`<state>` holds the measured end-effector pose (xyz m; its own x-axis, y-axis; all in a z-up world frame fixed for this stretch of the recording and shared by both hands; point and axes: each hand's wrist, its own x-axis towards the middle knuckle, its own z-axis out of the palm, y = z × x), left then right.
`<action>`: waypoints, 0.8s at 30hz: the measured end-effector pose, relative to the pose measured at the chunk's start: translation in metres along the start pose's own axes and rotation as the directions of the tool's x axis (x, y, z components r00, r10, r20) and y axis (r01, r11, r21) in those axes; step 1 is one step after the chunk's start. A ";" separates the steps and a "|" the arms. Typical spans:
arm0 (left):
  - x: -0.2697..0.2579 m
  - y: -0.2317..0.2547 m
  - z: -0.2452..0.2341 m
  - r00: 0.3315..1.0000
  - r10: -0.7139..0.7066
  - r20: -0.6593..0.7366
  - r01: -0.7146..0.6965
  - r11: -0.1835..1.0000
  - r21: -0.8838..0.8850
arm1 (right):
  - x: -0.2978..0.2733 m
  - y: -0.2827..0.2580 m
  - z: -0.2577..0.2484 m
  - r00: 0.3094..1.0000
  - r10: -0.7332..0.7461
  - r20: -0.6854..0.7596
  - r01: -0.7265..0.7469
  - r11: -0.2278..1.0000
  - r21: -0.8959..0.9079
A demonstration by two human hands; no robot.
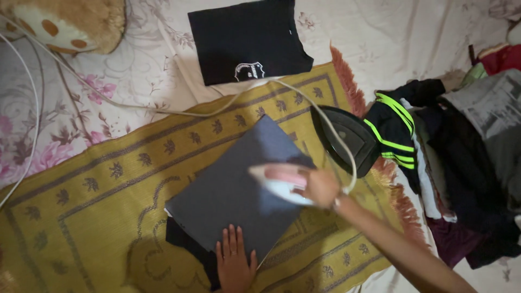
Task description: Ironing a polo shirt on a bed using an iron.
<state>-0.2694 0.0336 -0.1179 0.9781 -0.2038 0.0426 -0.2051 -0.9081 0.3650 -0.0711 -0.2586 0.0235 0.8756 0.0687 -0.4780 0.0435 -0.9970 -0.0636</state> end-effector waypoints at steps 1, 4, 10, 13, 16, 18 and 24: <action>-0.001 -0.001 0.002 1.000 0.009 -0.013 -0.009 1.000 -0.021 | -0.004 0.005 0.018 0.999 -0.035 0.017 0.035 0.999 -0.003; -0.001 -0.004 0.005 1.000 0.012 -0.006 -0.012 0.999 -0.040 | 0.004 0.025 0.048 0.984 -0.131 -0.122 0.135 0.990 0.027; -0.004 -0.003 0.004 1.000 0.022 0.005 -0.022 1.000 -0.008 | 0.055 0.003 -0.038 0.951 0.192 -0.242 -0.166 0.978 0.123; -0.005 0.003 0.001 1.000 0.014 0.015 -0.014 1.000 -0.003 | 0.079 -0.008 -0.052 0.911 0.344 -0.230 -0.296 0.930 0.218; -0.008 0.005 -0.004 1.000 0.019 -0.023 -0.019 1.000 -0.008 | 0.091 -0.009 -0.052 0.864 0.414 -0.286 -0.331 0.895 0.298; -0.012 0.000 0.000 0.997 0.040 -0.062 -0.041 0.999 -0.017 | 0.080 -0.007 -0.046 0.842 0.447 -0.301 -0.343 0.875 0.341; 0.033 0.022 -0.032 0.958 -0.133 0.254 0.113 0.989 0.091 | -0.001 0.029 0.004 0.878 0.450 -0.162 -0.381 0.864 0.330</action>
<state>-0.2404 0.0187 -0.0789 0.9552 -0.1673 -0.2441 -0.0954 -0.9549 0.2812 -0.0731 -0.2872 0.0184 0.8668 -0.3936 -0.3063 -0.4548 -0.8758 -0.1616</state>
